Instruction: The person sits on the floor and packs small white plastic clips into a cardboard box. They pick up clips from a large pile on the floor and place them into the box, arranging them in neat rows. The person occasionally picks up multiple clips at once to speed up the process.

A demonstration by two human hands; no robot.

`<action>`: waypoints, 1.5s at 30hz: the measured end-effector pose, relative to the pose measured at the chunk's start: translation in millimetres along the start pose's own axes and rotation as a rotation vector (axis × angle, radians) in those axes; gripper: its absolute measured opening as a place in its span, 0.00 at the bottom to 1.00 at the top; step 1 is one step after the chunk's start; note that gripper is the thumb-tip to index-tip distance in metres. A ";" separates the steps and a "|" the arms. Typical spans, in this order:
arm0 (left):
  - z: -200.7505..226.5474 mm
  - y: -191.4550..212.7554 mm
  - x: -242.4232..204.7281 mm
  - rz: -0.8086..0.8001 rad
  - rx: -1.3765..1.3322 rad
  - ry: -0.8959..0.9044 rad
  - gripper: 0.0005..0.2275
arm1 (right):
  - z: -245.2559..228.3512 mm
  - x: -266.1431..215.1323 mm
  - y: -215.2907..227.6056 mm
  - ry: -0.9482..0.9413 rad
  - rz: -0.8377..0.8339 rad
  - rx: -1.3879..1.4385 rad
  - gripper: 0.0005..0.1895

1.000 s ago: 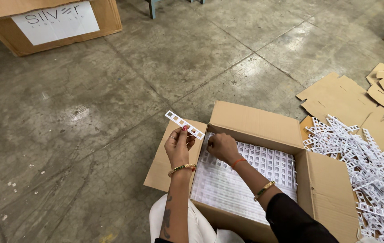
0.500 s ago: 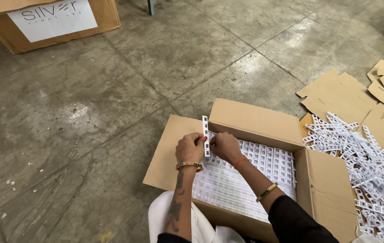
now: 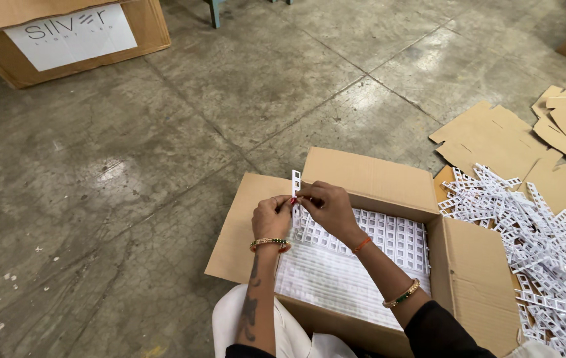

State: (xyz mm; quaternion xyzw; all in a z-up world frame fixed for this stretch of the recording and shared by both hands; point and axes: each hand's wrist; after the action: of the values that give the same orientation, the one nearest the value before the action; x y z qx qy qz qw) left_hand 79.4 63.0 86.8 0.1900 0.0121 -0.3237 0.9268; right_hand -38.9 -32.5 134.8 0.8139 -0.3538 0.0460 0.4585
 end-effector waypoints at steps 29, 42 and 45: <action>16.2 26.8 -11.0 0.169 -0.274 -0.182 0.07 | 59.6 0.7 -87.2 -0.131 -0.238 -0.493 0.06; 13.2 22.0 -11.3 0.136 -0.293 -0.233 0.07 | 42.1 -4.5 -61.8 -0.139 -0.108 -0.293 0.05; 10.1 21.6 -9.6 0.119 -0.329 -0.236 0.06 | 48.4 -20.2 -25.9 -0.197 0.011 -0.160 0.06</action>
State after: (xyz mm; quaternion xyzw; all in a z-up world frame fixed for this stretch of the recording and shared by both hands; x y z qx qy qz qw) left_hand 83.9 80.6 105.0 -0.0027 -0.0549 -0.2820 0.9578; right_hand -49.9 -50.9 80.4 0.7734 -0.4042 -0.0600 0.4846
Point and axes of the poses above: each hand's wrist, its own x-axis towards the middle knuckle, its own y-axis out of the back of the hand, z = x × y, and after that the axes turned 5 degrees about -x, right-handed
